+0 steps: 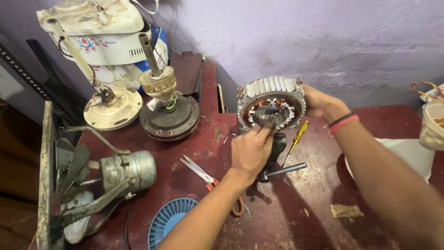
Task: The person works on a disassembled electric motor rotor clamped in a bench vise. They use a yellow-handled screwdriver to adjust or secure components within the rotor's slots, repeatedly rotating the rotor and manipulating the internal parts by hand. A blue fan blade is briefly handled and set aside.
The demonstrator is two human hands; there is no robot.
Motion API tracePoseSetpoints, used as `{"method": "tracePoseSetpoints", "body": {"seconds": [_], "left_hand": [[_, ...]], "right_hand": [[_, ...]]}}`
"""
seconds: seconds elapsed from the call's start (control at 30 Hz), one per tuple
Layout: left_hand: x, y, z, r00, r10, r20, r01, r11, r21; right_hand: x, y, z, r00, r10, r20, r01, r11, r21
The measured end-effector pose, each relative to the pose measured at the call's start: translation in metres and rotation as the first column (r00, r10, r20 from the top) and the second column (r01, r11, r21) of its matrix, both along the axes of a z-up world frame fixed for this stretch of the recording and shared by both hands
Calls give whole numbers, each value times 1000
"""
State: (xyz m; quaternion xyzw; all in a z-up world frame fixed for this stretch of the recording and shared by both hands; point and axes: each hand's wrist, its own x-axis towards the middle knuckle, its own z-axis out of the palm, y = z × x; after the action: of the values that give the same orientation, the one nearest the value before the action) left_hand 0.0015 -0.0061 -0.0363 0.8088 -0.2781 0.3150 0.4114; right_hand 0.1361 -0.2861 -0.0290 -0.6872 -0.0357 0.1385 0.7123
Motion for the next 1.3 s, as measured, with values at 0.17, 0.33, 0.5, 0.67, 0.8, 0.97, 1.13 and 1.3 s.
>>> {"method": "tracePoseSetpoints", "body": {"seconds": [0.17, 0.33, 0.5, 0.67, 0.8, 0.97, 1.13, 1.3], "left_hand": [[-1, 2, 2, 1000, -1, 11, 1, 1000, -22], [-1, 3, 2, 1000, 12, 5, -12, 1000, -23], [-1, 3, 0, 1000, -3, 5, 3, 1000, -25], [2, 4, -1, 1000, -12, 19, 13, 1000, -21], [3, 3, -2, 1000, -25, 12, 25, 1000, -12], [2, 5, 0, 999, -46, -6, 46, 999, 9], [0, 6, 15, 991, -47, -124, 55, 996, 64], [2, 5, 36, 915, 22, -403, 100, 955, 279]], "right_hand": [[70, -38, 1, 923, 212, -320, -285, 937, -201], [91, -48, -9, 911, 226, -346, -310, 927, -213], [94, -46, -12, 911, 228, -345, -309, 930, -200], [94, -45, -14, 911, 226, -345, -307, 931, -199], [94, -50, -19, 911, 222, -348, -304, 931, -202], [90, -54, -31, 908, 211, -362, -294, 936, -192], [77, -50, -33, 955, 142, -262, -196, 961, -194], [49, -36, -45, 973, 37, -227, -35, 999, 14]]}}
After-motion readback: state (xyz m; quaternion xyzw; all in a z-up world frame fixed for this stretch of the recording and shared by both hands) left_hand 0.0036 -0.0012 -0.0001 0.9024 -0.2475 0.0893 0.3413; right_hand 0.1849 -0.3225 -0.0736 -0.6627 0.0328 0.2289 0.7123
